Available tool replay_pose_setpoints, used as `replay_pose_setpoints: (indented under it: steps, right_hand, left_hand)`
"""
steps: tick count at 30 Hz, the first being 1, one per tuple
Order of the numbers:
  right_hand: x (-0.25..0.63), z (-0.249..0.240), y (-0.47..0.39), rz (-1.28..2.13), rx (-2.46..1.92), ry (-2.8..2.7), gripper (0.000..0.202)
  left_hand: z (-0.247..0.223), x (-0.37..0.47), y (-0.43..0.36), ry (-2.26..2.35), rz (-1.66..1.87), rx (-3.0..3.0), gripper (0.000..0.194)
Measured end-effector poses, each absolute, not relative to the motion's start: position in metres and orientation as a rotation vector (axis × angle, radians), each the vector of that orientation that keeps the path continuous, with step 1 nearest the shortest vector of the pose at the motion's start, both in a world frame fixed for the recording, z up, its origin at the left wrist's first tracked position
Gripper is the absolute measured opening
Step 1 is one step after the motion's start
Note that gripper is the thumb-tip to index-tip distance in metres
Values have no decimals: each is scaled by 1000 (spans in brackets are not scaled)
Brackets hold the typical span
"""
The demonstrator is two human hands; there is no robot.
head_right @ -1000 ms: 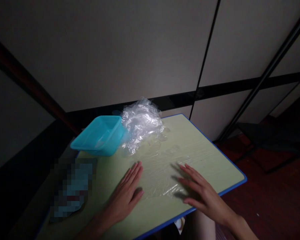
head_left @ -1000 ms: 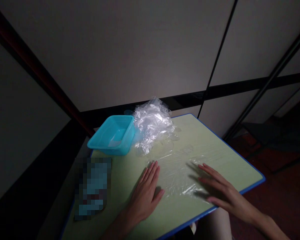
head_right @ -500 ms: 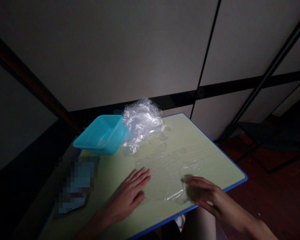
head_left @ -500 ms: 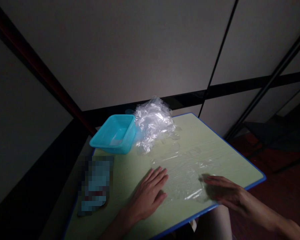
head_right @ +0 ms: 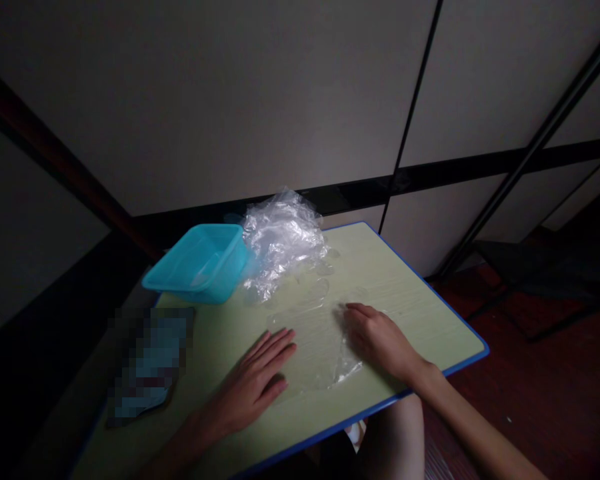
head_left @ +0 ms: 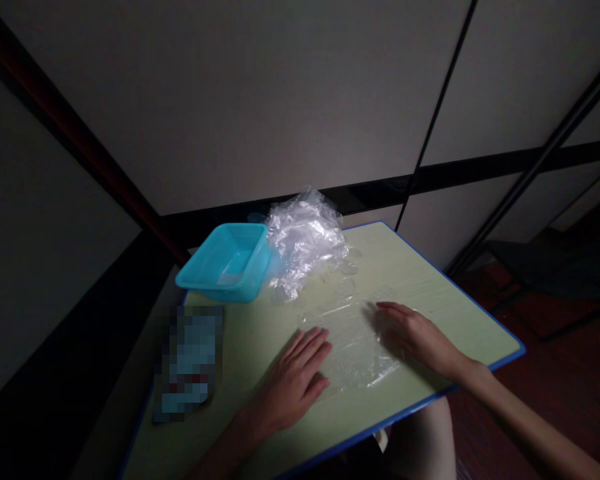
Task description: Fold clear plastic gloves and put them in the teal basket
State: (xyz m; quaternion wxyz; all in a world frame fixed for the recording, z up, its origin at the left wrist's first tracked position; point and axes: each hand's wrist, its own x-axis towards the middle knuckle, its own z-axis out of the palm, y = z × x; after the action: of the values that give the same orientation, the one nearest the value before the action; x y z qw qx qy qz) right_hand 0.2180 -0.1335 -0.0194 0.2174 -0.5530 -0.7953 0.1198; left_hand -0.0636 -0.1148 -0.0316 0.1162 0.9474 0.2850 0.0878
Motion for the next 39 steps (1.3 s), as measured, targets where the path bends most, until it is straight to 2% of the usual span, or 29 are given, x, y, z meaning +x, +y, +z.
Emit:
replay_pose_setpoints:
  steps: [3, 10, 16, 24, 29, 31, 34, 39]
  right_hand:
    - [223, -15, -145, 307, -1545, -2192, 44]
    - [226, -18, -168, 429, -1260, -2609, 57]
    - [233, -37, -166, 387, -1288, -2680, 59]
    - [242, -43, -164, 312, -1298, -2694, 67]
    - [257, -36, -146, 289, -1386, -2574, 64]
    - [255, -27, -126, 319, -1444, -2473, 55]
    - [240, -18, -81, 447, -1633, -2241, 32]
    - [212, -30, -4, 516, -1819, -2104, 20]
  left_hand:
    - [-21, -54, -120, 716, 202, 2822, 51]
    - [-8, -5, -120, 97, 68, 2842, 61]
    - [-23, 2, -110, 51, 44, 2803, 67]
    - [-19, 1, -109, 36, 5, 2814, 65]
    - [-17, -1, -109, 21, 45, 2844, 64]
    - [-16, -1, -109, 21, 60, 2862, 62]
    - [-15, -1, -110, 23, 64, 2881, 60]
    - [-17, -1, -112, 51, 60, 2863, 62]
